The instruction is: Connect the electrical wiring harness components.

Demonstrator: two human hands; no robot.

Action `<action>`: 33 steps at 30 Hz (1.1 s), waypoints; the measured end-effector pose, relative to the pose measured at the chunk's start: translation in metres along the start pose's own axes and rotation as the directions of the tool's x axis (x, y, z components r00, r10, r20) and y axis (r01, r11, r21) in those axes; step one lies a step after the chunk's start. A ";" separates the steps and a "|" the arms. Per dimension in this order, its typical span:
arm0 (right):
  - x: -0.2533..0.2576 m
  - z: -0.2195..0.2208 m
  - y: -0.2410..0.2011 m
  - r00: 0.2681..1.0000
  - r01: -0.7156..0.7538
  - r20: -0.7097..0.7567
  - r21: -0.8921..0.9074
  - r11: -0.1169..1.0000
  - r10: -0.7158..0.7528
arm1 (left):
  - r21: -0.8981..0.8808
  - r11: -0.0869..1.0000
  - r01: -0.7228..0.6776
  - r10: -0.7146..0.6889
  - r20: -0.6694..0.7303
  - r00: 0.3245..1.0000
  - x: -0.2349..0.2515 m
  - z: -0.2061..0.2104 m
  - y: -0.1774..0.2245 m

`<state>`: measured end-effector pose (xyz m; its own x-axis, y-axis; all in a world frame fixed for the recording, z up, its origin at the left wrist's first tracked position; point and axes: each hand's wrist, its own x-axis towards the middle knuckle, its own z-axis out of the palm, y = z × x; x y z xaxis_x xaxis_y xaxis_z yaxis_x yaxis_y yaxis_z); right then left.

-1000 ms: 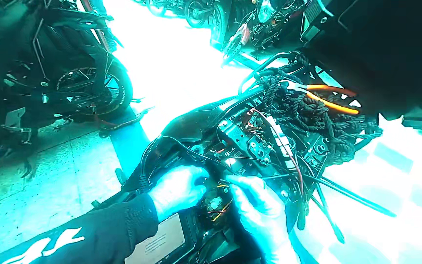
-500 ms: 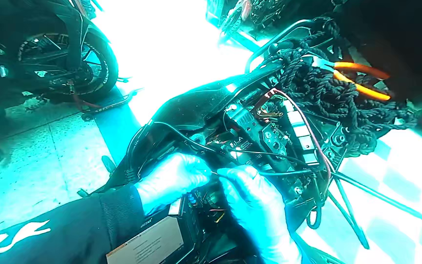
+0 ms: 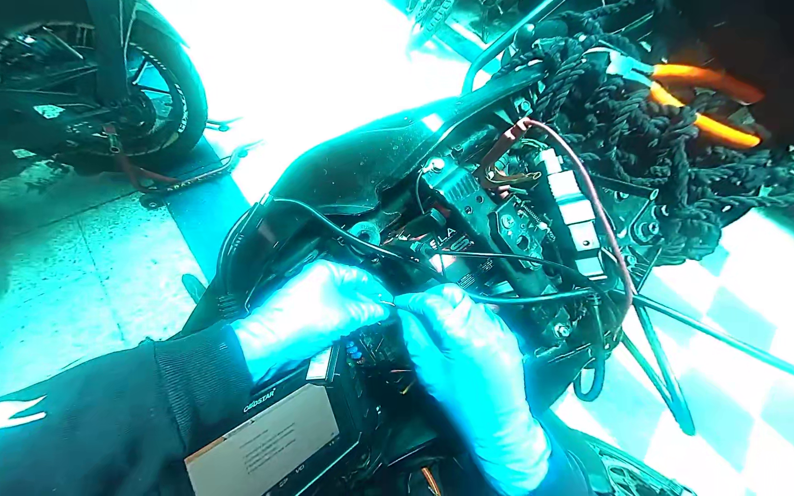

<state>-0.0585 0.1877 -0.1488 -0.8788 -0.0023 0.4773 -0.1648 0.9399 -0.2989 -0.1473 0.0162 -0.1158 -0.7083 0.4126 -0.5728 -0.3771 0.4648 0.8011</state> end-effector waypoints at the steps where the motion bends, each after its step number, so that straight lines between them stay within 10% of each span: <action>1: 0.000 0.000 0.000 1.000 0.000 0.004 0.003 1.000 0.000 | 0.009 1.000 -0.010 0.010 -0.001 1.000 0.001 0.000 -0.001; 20: 0.004 0.003 -0.006 0.998 -0.002 0.070 0.015 1.000 0.001 | 0.046 0.999 -0.012 0.011 0.012 1.000 -0.002 -0.001 0.002; 33: 0.001 0.009 0.001 1.000 0.007 -0.010 0.114 0.993 -0.006 | 0.168 0.950 -0.264 0.229 0.203 0.952 0.001 -0.016 -0.011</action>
<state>-0.0634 0.1853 -0.1565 -0.8731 -0.0044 0.4875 -0.2212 0.8947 -0.3881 -0.1535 -0.0005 -0.1221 -0.6393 0.6584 -0.3973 -0.0710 0.4639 0.8830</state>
